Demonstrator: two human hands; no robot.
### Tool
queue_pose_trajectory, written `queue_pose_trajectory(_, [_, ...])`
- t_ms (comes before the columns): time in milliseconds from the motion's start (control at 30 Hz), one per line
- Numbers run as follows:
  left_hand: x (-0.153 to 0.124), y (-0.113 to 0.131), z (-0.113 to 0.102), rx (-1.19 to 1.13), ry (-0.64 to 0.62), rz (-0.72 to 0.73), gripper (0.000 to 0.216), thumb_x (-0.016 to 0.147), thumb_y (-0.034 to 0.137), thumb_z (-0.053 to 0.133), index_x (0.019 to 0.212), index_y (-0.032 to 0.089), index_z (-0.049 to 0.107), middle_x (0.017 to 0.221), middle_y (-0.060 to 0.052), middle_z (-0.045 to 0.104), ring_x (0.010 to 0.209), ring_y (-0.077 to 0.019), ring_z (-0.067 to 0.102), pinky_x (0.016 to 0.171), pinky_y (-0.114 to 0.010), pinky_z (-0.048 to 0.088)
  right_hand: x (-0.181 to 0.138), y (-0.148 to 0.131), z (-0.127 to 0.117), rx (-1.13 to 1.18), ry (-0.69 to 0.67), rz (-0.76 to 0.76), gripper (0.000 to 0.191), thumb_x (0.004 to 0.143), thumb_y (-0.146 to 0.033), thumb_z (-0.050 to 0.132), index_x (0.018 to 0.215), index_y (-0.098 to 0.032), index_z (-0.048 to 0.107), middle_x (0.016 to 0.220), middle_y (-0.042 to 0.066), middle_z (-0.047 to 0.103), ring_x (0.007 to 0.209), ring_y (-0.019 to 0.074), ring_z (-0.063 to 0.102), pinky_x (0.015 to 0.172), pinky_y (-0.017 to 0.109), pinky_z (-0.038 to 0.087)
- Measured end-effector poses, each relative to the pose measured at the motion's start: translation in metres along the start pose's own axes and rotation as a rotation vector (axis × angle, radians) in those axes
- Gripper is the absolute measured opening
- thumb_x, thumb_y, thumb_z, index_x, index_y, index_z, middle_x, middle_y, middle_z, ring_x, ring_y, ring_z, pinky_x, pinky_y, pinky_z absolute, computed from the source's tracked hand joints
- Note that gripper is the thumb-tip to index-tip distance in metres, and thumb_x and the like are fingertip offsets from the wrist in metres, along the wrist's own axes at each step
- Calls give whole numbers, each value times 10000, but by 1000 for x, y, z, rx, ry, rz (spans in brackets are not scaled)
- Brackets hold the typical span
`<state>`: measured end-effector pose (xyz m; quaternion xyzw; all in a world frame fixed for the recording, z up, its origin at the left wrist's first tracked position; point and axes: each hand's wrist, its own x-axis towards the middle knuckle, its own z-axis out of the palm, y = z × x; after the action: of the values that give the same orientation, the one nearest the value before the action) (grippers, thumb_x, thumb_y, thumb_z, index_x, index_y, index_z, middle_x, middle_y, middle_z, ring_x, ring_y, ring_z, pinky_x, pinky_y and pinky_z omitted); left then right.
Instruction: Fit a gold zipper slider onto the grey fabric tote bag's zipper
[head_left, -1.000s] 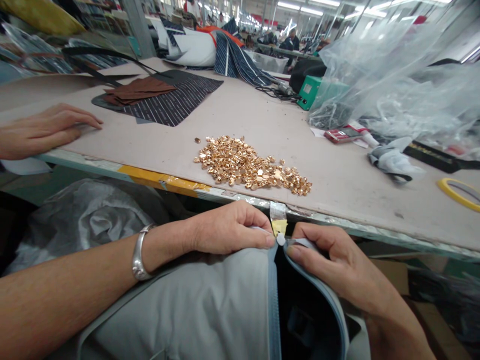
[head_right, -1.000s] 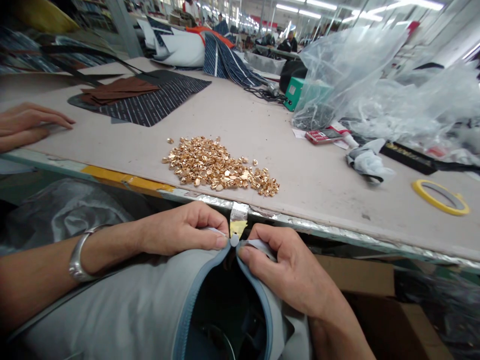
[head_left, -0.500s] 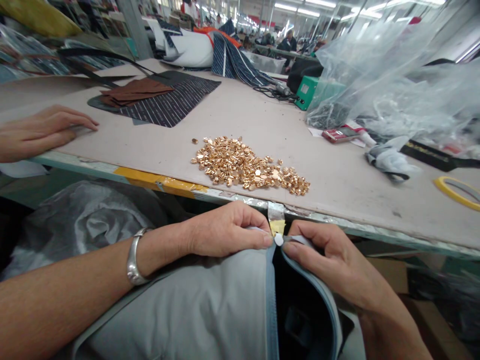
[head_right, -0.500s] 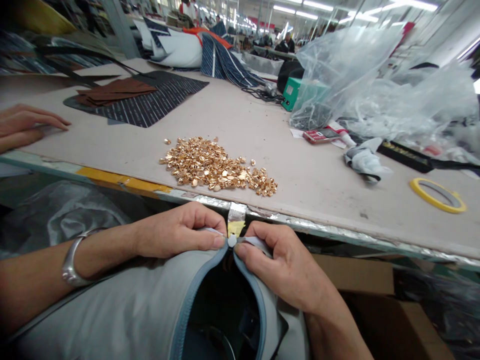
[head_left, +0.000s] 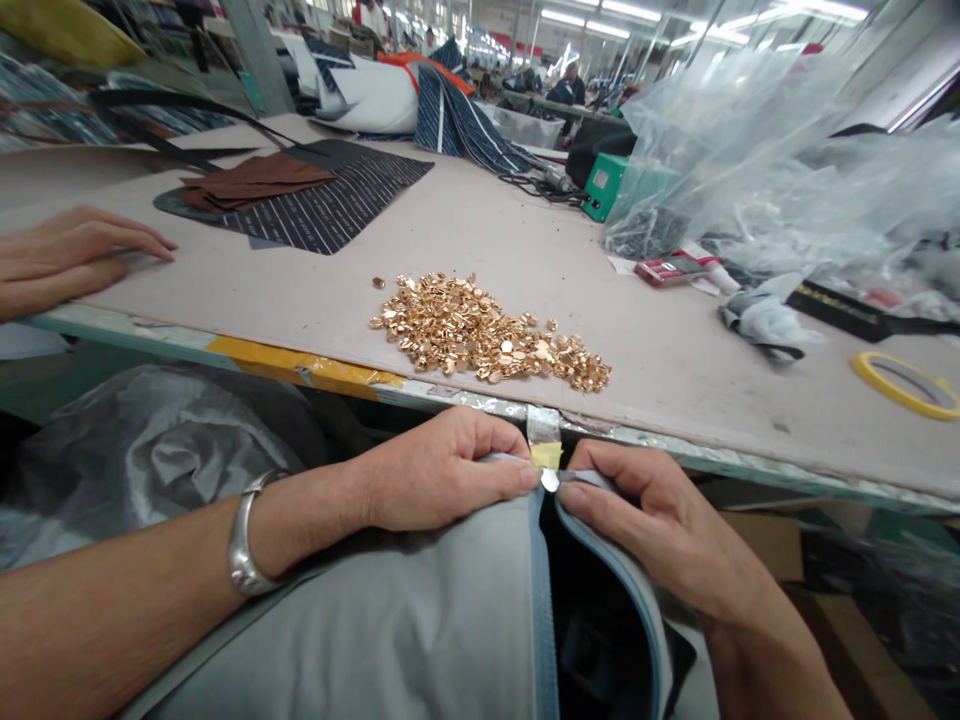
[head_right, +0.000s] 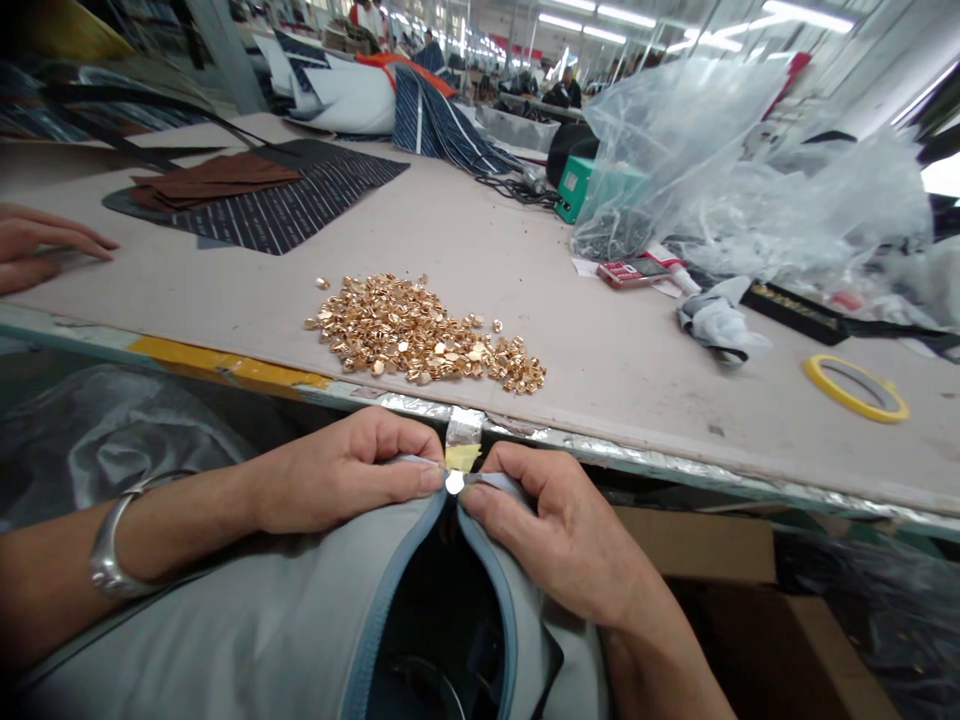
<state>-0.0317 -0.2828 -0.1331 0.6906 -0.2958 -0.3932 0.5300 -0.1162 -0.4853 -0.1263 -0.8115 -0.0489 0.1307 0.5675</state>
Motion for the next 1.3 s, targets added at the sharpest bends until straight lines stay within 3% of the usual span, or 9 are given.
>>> queue_pose_trajectory(533, [-2, 10, 9, 66, 159, -74, 248, 789, 362, 566, 701, 131, 556, 583, 45, 393, 548, -72, 318, 461, -182, 238, 4, -2, 0, 123, -8, 59, 361, 884, -466, 606, 704, -168, 514, 644, -42, 386, 587, 100, 308, 510, 221, 267])
queue_pose_trajectory(1033, [5, 11, 3, -5, 152, -120, 259, 762, 386, 583, 676, 146, 536, 571, 44, 392, 504, -68, 302, 435, -187, 206, 11, -3, -1, -90, 63, 3, 353, 921, -442, 537, 695, -175, 492, 690, -26, 435, 654, 120, 379, 586, 248, 318])
queue_pose_trajectory(1300, [4, 9, 1, -19, 113, -99, 273, 771, 407, 589, 720, 146, 528, 600, 46, 394, 553, -78, 323, 472, -190, 239, 9, -3, -2, -55, 53, 19, 333, 917, -430, 554, 703, -179, 511, 670, -35, 424, 627, 111, 356, 547, 238, 287])
